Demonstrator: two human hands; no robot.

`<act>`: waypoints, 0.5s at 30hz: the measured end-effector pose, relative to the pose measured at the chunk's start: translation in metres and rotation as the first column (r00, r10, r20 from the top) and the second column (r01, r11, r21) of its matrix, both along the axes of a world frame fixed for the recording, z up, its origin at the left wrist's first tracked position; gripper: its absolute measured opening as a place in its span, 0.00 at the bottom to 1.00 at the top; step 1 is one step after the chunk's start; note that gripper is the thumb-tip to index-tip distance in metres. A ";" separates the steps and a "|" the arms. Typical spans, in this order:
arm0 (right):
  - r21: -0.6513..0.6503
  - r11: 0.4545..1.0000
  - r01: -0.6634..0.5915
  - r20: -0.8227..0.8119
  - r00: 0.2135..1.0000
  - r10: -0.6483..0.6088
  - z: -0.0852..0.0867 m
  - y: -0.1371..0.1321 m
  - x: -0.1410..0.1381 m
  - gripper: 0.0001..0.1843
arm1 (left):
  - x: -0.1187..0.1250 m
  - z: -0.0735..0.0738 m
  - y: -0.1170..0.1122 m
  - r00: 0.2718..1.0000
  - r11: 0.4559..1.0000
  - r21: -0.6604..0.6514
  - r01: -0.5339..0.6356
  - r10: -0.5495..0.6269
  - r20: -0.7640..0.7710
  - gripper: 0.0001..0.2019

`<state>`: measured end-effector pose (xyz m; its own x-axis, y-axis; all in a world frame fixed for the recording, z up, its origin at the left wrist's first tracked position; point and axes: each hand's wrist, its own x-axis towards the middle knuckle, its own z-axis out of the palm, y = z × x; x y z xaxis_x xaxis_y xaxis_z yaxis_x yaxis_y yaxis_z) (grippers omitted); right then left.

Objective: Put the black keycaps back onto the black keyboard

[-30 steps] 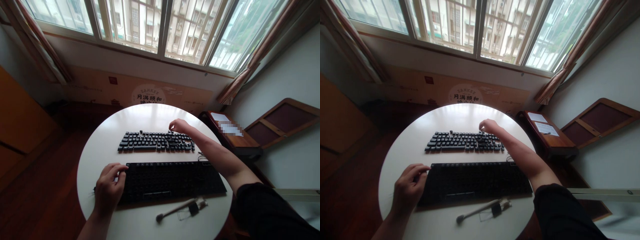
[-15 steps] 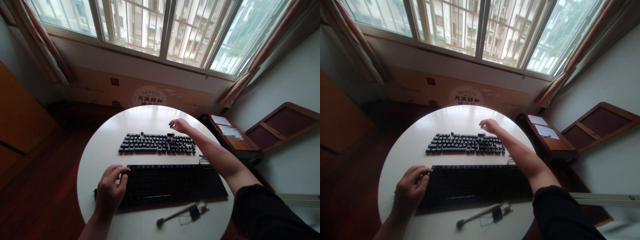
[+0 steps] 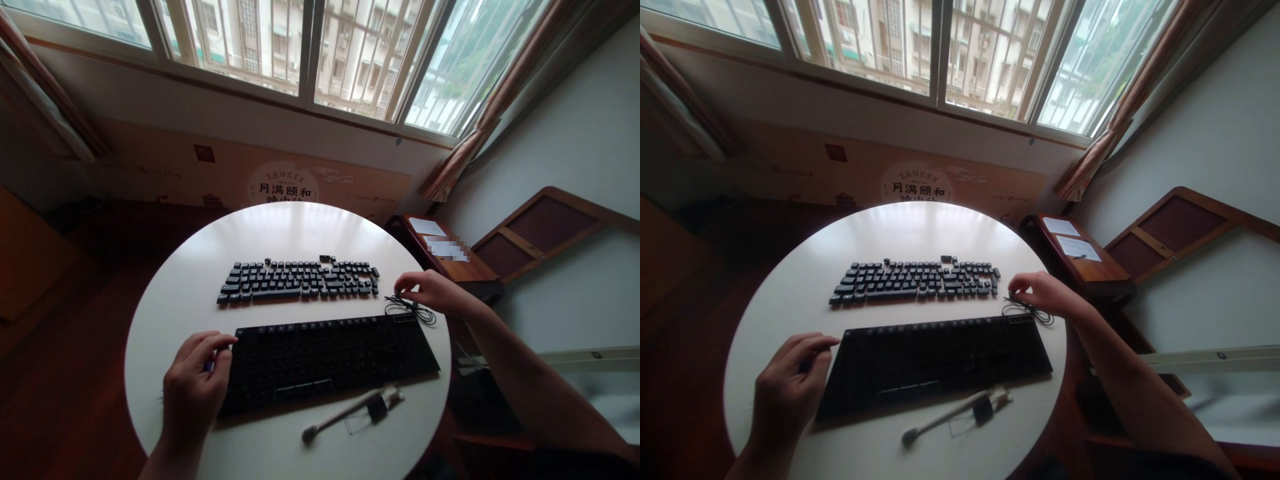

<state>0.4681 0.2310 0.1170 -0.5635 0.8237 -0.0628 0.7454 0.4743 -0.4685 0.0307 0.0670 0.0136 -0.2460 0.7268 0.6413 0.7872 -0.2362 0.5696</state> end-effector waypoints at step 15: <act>0.060 0.998 0.011 0.181 0.983 -0.022 -0.049 -0.038 -0.027 0.08 | 0.002 0.004 0.001 0.999 1.000 -0.012 -0.022 0.021 -0.033 0.08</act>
